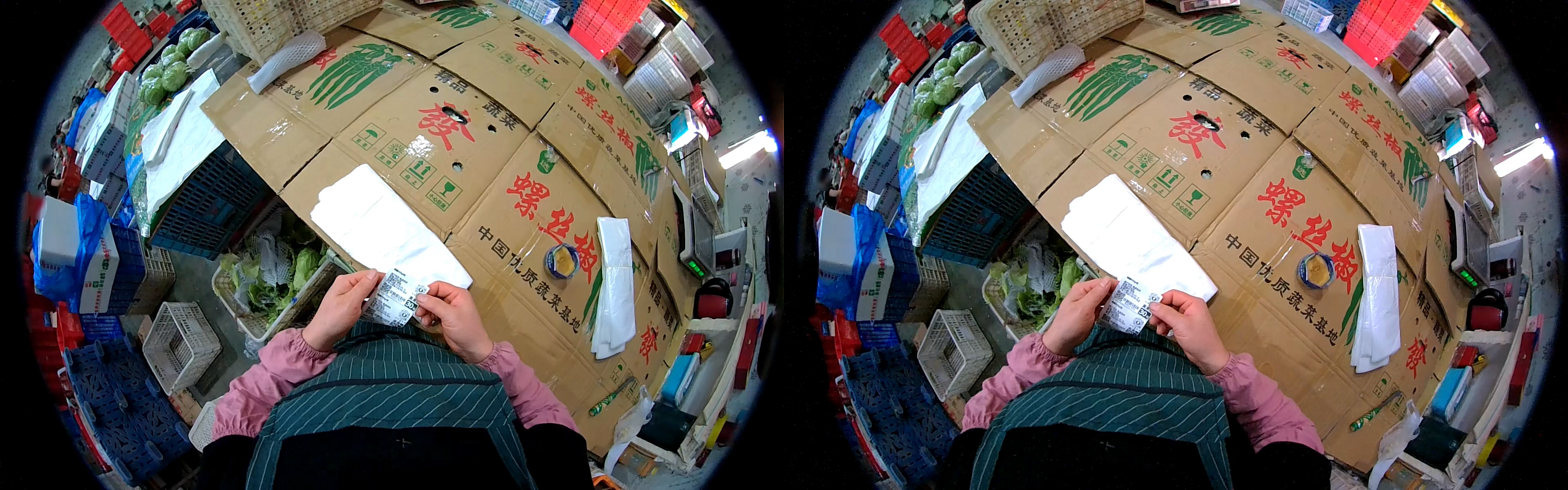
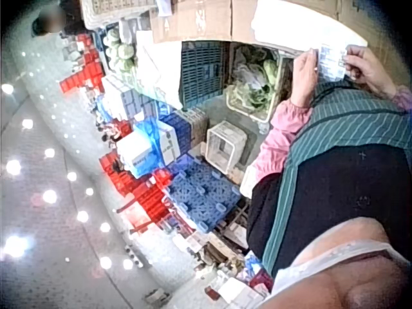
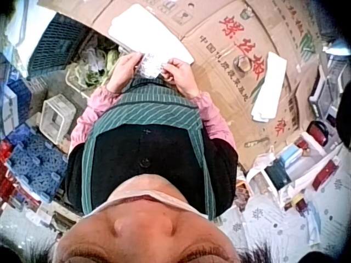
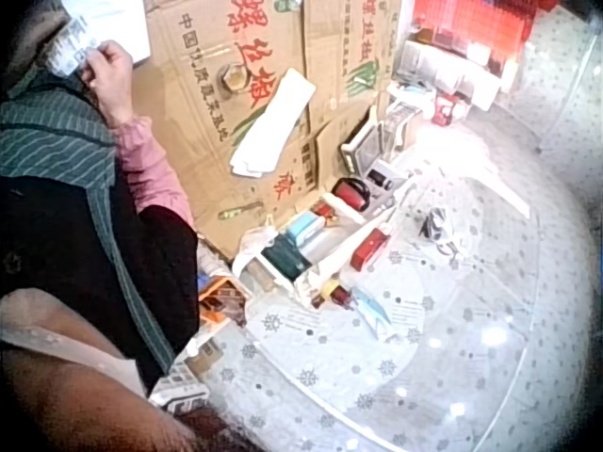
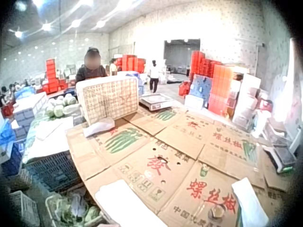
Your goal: The person retrieves a white plastic shipping bag and a printed shipping label from a cluttered storage area. They place the label on a cardboard work surface, position the bag over it, and use a roll of clear tape to secure the label to the bag. The person then folds the top of the bag over the label to seal it.
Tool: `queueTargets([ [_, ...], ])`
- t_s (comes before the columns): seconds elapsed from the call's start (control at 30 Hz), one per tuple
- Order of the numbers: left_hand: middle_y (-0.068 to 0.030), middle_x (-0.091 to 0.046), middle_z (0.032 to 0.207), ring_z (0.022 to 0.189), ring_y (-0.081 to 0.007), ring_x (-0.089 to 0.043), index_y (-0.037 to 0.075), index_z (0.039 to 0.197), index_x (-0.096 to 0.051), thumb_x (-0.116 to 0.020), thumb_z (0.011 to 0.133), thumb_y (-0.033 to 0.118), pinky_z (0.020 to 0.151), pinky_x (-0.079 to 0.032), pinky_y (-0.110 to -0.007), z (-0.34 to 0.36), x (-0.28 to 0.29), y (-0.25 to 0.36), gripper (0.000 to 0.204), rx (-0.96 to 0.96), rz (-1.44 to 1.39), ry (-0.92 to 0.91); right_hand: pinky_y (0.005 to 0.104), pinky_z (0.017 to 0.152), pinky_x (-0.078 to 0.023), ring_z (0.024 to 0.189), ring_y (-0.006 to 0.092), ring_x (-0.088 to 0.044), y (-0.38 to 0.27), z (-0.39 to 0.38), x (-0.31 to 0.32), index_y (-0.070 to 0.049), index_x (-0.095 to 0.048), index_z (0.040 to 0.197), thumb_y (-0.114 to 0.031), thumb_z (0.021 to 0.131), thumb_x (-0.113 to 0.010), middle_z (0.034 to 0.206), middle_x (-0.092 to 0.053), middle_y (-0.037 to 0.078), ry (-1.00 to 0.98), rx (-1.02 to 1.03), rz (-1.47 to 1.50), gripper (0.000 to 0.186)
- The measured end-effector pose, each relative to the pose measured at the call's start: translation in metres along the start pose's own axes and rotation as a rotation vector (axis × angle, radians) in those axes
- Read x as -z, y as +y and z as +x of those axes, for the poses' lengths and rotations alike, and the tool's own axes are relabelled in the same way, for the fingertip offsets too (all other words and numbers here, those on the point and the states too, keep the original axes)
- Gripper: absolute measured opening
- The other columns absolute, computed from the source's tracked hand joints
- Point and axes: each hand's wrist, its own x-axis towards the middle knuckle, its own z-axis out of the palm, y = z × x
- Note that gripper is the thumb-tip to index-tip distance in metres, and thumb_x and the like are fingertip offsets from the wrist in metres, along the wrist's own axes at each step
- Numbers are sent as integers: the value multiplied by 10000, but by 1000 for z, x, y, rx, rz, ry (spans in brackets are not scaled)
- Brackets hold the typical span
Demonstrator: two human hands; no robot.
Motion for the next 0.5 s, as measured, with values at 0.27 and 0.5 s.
queueTargets([
  [0.27, -19, -623, 904, 780, -62, -538, -48, 1080, -597, -419, 994, 239, 713, -441, -213, -2, -1, -1, 349, 16, -20, 11, 184, 564, -435, 595, 64, -530, 3, -1, 1, -26, -592, 858, -101, 887, -589, 714, -607, 27, 8, -7, 15, 81],
  [0.5, -18, -629, 924, 800, -61, -547, -50, 1094, -593, -457, 974, 200, 724, -442, -207, -2, 2, -6, 308, 7, -37, 13, 189, 575, -442, 599, 73, -535, 0, -2, -1, -22, -591, 864, -90, 886, -586, 710, -606, 31, 10, -11, 12, 71],
])
